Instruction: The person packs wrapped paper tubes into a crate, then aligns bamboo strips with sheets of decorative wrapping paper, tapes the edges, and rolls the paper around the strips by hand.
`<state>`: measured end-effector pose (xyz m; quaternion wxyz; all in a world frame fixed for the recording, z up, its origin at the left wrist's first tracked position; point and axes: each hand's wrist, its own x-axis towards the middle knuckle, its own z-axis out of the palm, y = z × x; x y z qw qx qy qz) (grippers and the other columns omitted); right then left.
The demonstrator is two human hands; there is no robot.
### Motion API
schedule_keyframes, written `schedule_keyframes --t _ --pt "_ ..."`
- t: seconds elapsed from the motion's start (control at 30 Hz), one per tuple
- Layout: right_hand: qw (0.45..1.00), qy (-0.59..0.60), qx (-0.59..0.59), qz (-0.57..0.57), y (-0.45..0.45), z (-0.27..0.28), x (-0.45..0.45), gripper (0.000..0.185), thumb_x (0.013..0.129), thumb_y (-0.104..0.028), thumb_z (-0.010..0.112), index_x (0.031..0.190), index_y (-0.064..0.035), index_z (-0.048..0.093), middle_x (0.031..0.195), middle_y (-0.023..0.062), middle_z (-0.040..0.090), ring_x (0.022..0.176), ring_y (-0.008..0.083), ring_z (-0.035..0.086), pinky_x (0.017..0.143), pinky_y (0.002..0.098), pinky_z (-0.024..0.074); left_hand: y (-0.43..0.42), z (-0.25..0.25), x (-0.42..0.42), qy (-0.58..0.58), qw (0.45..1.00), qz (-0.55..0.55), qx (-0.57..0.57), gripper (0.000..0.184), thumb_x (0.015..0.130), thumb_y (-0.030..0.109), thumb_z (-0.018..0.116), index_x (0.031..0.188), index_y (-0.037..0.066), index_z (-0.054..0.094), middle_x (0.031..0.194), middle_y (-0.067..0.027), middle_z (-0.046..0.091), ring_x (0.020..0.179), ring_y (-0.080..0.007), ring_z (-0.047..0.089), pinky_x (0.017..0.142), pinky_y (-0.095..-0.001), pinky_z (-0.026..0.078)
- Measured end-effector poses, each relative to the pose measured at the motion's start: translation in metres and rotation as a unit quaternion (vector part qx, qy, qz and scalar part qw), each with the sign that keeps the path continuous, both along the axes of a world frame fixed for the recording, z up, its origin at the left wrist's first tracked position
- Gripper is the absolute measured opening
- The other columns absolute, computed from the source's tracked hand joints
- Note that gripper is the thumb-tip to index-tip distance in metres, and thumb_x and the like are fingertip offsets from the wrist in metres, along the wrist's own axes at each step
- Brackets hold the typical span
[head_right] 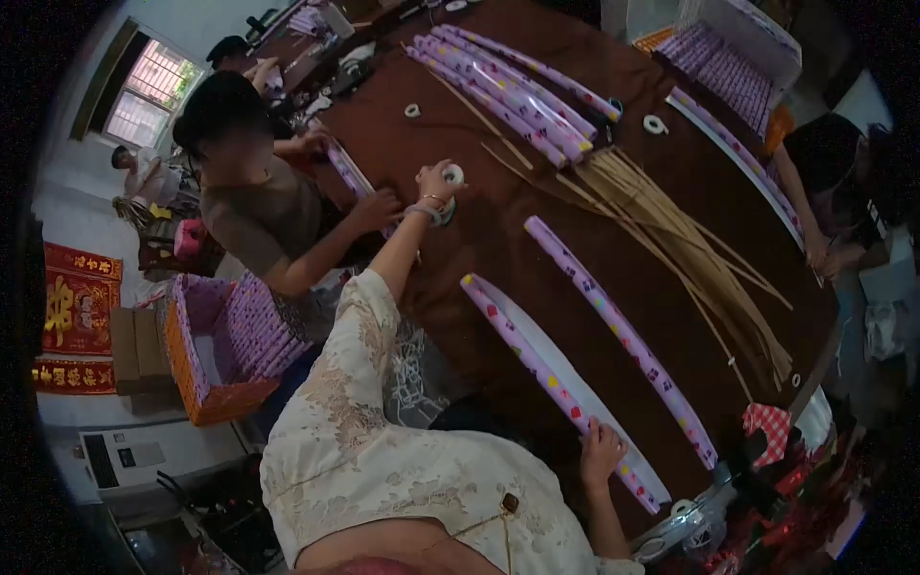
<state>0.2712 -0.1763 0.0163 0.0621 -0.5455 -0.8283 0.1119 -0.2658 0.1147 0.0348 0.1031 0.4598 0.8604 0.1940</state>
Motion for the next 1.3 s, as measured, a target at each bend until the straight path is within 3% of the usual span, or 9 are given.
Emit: schedule_keyframes --t 0.1,0.23,0.37,0.57,0.73,0.9,1.0,1.17,1.3 --pt "1.0 -0.006 0.01 -0.012 -0.002 -0.005 0.0 0.058 0.065 -0.019 0.072 0.118 -0.014 0.051 0.103 0.0071 0.052 0.097 0.0238 0.049 0.084 0.0421 0.0314 0.023 0.013 -0.055 -0.075 0.99 0.111 -0.044 0.078 0.062 0.037 0.075 0.131 0.017 0.044 0.126 -0.0173 0.046 0.119 -0.0356 0.039 0.099 -0.0459 0.032" --pt "0.999 -0.044 0.003 -0.015 -0.001 -0.016 0.0 0.057 0.062 -0.022 0.074 0.114 -0.0138 0.053 0.102 0.0054 0.052 0.096 0.0227 0.049 0.086 0.0432 0.031 0.054 -0.044 -0.108 -0.051 0.997 0.046 0.027 0.076 0.069 0.029 0.071 0.134 0.006 0.037 0.13 -0.0167 0.045 0.119 -0.0306 0.042 0.096 -0.0396 0.037" --pt "0.999 -0.041 0.014 -0.009 -0.001 -0.009 -0.001 0.06 0.058 -0.02 0.076 0.113 -0.0132 0.053 0.101 0.0062 0.052 0.096 0.0231 0.049 0.085 0.0429 0.0303 0.064 -0.029 -0.095 -0.475 0.764 0.105 0.424 0.05 0.082 0.017 0.06 0.127 0.0 0.045 0.129 -0.0136 0.046 0.117 -0.0215 0.046 0.091 -0.0342 0.042" --pt "0.998 -0.06 -0.016 -0.008 0.001 0.005 -0.006 0.06 0.06 -0.019 0.074 0.115 -0.0127 0.052 0.103 0.0066 0.053 0.097 0.0233 0.05 0.085 0.0433 0.0305 0.086 0.011 -0.03 -0.165 0.909 0.094 0.37 0.069 0.079 0.033 0.066 0.127 -0.007 0.036 0.129 -0.0232 0.038 0.114 -0.029 0.046 0.093 -0.0375 0.04" --pt "0.996 -0.082 -0.024 -0.021 0.004 0.008 -0.008 0.058 0.068 -0.023 0.07 0.12 -0.0134 0.048 0.105 0.0028 0.053 0.097 0.0205 0.051 0.085 0.0419 0.0311 0.118 -0.011 -0.034 -0.215 0.925 0.233 0.209 0.104 0.064 0.039 0.078 0.134 -0.007 0.017 0.134 -0.0292 0.02 0.123 -0.0404 0.03 0.101 -0.0437 0.032" --pt "0.989 -0.117 -0.07 -0.059 -0.001 -0.002 -0.007 0.031 0.083 -0.013 0.047 0.113 -0.0153 0.05 0.107 -0.0005 0.053 0.099 0.0162 0.05 0.089 0.0407 0.0274 0.14 -0.033 -0.092 -0.088 0.935 0.238 0.248 0.093 0.06 0.037 0.079 0.124 -0.009 0.03 0.13 -0.0277 0.028 0.121 -0.0391 0.031 0.1 -0.0439 0.032" --pt "0.99 -0.125 -0.029 -0.049 -0.003 -0.004 -0.006 0.033 0.077 -0.013 0.055 0.109 -0.0163 0.051 0.104 -0.0007 0.054 0.101 0.0148 0.05 0.09 0.0379 0.0248 0.146 -0.027 -0.121 -0.027 0.962 0.201 0.182 0.076 0.061 0.038 0.079 0.115 -0.003 0.045 0.127 -0.0225 0.036 0.116 -0.0368 0.038 0.095 -0.0425 0.036" --pt "0.974 -0.047 -0.182 -0.122 -0.001 0.005 -0.007 0.024 0.083 -0.014 0.046 0.107 -0.0146 0.051 0.106 0.004 0.053 0.105 0.0199 0.048 0.093 0.0431 0.0221 0.163 -0.016 -0.126 0.085 0.983 0.031 0.158 0.049 0.061 0.028 0.078 0.102 0.01 0.058 0.12 -0.0144 0.047 0.112 -0.0319 0.044 0.089 -0.0397 0.042" --pt "0.982 -0.086 -0.142 -0.089 -0.002 0.0 -0.006 0.023 0.083 -0.013 0.047 0.105 -0.0144 0.051 0.105 0.0053 0.053 0.104 0.0205 0.048 0.092 0.0433 0.0238 0.184 -0.039 -0.147 0.109 0.985 -0.098 0.092 0.045 0.067 0.025 0.075 0.106 0.01 0.06 0.131 -0.0139 0.041 0.118 -0.0327 0.041 0.097 -0.0389 0.037"
